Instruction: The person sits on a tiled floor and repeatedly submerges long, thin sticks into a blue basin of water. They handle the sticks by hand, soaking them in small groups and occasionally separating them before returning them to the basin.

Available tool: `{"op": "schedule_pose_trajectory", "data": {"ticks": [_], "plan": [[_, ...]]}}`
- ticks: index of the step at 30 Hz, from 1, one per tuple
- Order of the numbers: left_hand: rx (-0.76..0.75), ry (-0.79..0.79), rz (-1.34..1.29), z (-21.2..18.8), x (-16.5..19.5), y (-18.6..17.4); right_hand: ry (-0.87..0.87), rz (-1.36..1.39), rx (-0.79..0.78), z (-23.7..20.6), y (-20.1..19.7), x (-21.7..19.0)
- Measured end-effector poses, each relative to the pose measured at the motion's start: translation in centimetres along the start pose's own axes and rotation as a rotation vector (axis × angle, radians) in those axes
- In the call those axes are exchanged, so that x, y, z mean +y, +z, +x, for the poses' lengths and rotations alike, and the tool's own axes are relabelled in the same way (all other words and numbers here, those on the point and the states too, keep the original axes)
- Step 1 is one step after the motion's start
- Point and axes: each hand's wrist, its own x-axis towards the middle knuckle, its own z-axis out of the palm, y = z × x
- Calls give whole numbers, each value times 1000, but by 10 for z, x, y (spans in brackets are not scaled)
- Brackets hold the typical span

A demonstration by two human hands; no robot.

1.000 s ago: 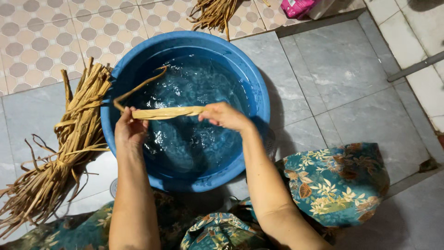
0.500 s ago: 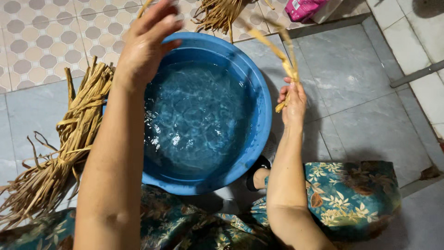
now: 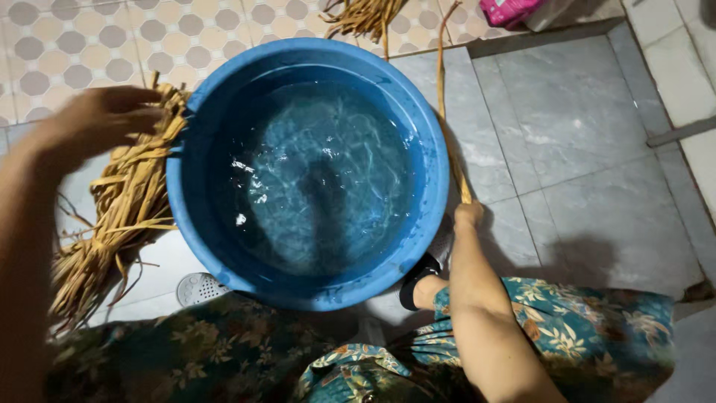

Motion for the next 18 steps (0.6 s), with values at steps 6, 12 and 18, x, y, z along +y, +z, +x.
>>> {"op": "schedule_pose_trajectory", "data": {"ticks": [6, 12, 18], "plan": [[269, -184, -238, -38, -151, -79, -59, 83, 288, 2, -16, -28], [366, -427, -473, -76, -269, -28, -396, 749, 272, 6, 17, -84], [515, -617, -686, -74, -312, 71, -622, 684, 48, -50, 50, -124]]}}
